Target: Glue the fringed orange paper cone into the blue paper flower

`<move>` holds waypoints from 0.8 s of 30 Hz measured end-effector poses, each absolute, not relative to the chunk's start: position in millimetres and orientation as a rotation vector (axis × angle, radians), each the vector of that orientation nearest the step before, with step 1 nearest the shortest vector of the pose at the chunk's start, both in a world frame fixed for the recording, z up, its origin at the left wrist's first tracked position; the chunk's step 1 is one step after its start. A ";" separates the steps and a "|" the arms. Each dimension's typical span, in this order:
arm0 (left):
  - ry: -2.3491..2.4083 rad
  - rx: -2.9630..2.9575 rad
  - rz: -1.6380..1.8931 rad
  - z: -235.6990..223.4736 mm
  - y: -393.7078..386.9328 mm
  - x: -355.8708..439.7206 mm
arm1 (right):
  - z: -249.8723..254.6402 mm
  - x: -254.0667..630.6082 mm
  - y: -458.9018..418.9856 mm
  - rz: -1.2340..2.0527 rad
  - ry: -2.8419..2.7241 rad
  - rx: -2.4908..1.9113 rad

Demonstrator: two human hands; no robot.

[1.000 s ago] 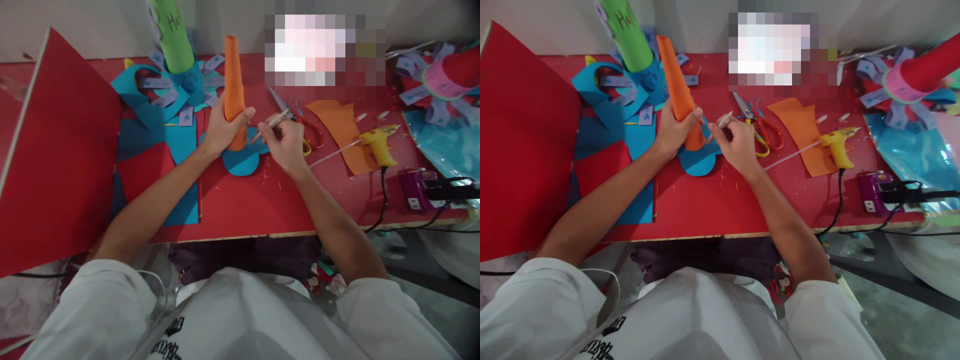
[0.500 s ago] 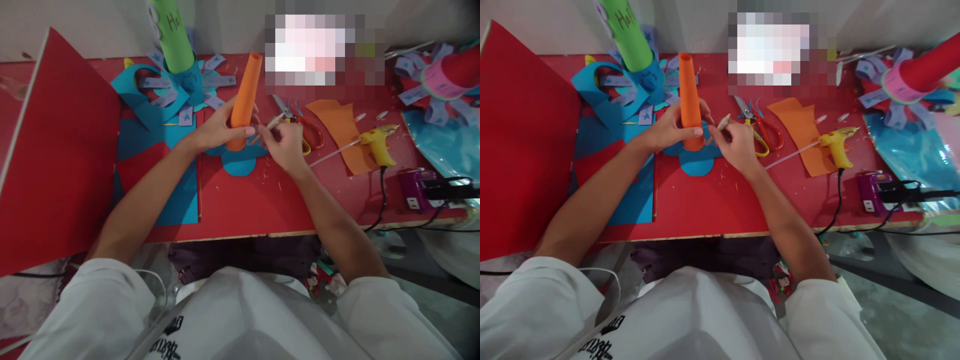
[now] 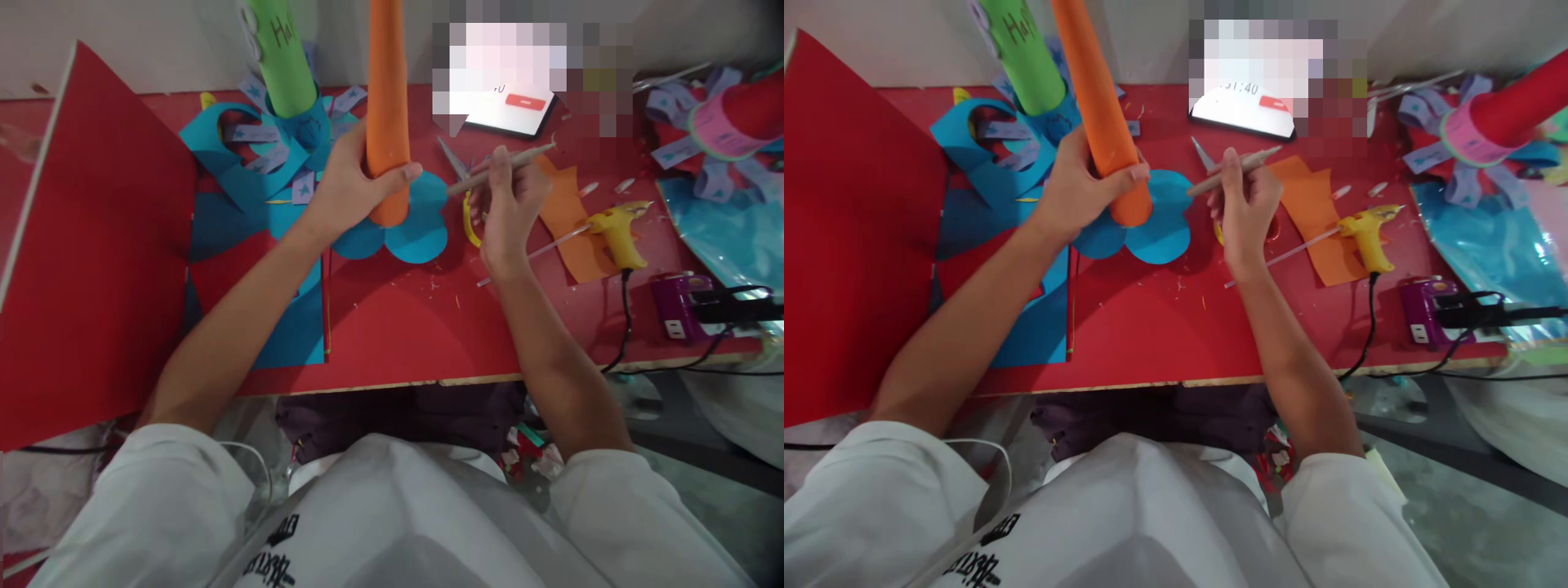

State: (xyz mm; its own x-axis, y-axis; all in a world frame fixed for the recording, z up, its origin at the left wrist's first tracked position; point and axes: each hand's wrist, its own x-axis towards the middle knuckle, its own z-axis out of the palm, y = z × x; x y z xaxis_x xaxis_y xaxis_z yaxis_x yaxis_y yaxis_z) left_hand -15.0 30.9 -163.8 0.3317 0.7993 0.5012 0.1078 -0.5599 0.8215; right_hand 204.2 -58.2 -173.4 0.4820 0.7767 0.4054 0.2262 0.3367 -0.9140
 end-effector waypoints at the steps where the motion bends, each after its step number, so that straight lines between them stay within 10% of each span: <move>1: 0.836 1.899 1.361 -170.4 28.9 -9.9 | -175.5 205.8 -55.9 0.446 -1.033 -1.215; 24: 0.523 1.771 1.446 -198.2 29.6 1.0 | -192.7 180.1 -56.4 0.416 -1.808 -1.490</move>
